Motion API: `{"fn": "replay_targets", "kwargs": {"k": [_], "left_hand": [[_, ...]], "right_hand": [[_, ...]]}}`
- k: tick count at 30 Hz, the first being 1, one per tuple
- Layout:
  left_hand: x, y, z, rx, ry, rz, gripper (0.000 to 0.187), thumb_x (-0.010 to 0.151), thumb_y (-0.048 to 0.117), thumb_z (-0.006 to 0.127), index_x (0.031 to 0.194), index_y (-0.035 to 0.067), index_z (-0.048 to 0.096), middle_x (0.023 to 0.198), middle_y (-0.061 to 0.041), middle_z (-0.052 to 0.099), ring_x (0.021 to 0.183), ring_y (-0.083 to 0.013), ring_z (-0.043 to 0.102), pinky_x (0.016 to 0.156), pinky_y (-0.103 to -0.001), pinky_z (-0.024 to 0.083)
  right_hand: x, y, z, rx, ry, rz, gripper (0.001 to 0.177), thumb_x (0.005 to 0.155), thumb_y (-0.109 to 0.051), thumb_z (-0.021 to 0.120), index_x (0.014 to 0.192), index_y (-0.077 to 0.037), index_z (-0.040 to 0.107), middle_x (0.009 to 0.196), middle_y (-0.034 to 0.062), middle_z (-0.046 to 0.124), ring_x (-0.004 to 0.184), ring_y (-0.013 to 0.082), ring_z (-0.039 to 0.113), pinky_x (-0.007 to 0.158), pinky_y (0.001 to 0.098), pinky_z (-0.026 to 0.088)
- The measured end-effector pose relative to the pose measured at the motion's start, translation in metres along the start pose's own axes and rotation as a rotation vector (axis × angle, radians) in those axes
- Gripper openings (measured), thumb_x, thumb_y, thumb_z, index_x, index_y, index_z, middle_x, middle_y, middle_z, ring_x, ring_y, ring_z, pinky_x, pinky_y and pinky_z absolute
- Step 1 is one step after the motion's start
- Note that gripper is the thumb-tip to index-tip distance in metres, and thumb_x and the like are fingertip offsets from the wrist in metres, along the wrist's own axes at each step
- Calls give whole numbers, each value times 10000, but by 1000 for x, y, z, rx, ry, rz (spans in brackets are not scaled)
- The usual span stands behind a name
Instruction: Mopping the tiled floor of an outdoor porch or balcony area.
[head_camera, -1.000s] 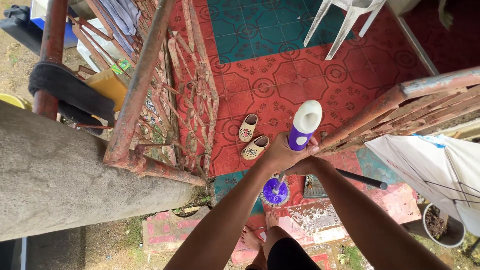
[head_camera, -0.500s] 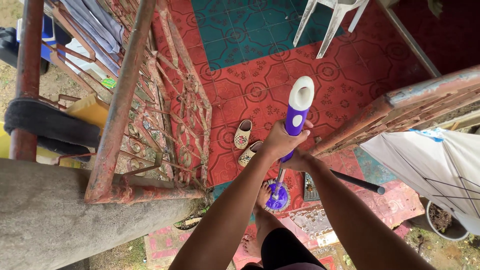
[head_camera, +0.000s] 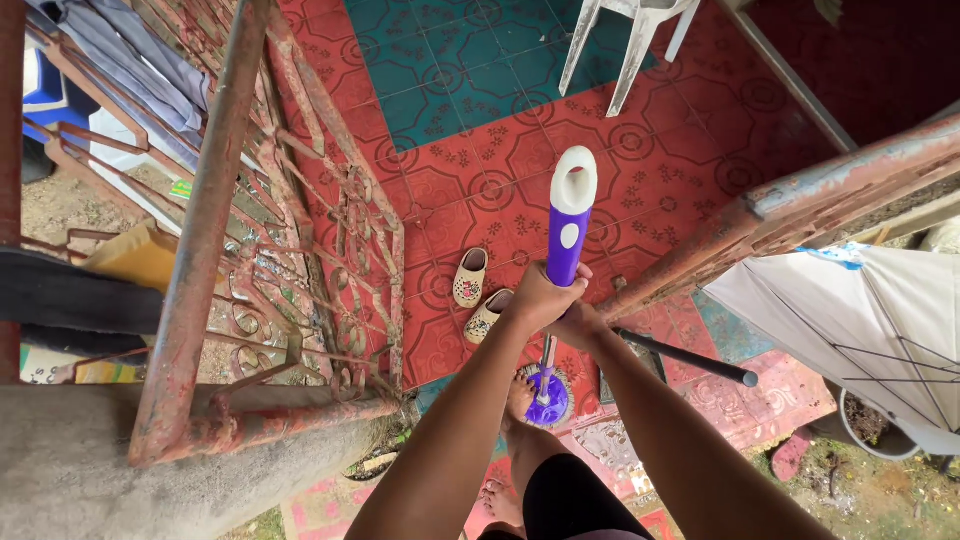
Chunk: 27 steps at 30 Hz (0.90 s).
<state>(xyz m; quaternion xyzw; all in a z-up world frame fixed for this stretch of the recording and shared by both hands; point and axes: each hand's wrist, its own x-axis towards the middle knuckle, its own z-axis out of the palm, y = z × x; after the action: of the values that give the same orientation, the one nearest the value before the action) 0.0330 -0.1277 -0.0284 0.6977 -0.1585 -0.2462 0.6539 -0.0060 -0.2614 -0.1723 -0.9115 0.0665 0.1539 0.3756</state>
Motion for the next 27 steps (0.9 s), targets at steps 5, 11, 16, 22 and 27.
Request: {"fn": "replay_targets", "kwargs": {"k": [5,11,16,22,27], "left_hand": [[-39,6,-4,-17,79,102,147,849,142,791,962,60,746,893,-38,765,830,-88,710,770,-291,581],[-90,80,-23,73,-340,-79,397,757,152,780,1143,169,685,881,8,709,753,-108,675,662,-336,581],[-99,31,8,183,-383,73,259,763,174,728,1005,106,791,890,-43,784,817,-131,733,780,-317,593],[-111,28,13,290,-193,135,202,828,220,701,991,142,790,880,-51,784,834,-137,762,801,-309,586],[-98,16,3,267,-304,30,229,798,203,690,992,131,787,863,-67,787,809,-146,745,782,-331,597]], "right_hand": [[-27,-17,35,93,232,-11,453,829,-341,743,1231,-152,652,1049,145,717,988,310,667,801,443,540],[-65,-45,-33,18,-343,-38,464,769,-375,743,1153,-118,703,1023,94,742,993,240,691,866,397,567],[-88,-27,-38,60,-583,-150,505,767,-406,791,1175,-124,701,1120,64,727,1075,195,658,960,371,522],[-93,-11,-4,-64,-387,-135,428,787,-370,813,1126,-133,706,1072,56,731,1034,173,659,939,362,498],[-83,-19,-2,-53,-235,-193,311,780,-276,802,1029,-98,749,948,83,770,941,182,704,869,362,531]]}}
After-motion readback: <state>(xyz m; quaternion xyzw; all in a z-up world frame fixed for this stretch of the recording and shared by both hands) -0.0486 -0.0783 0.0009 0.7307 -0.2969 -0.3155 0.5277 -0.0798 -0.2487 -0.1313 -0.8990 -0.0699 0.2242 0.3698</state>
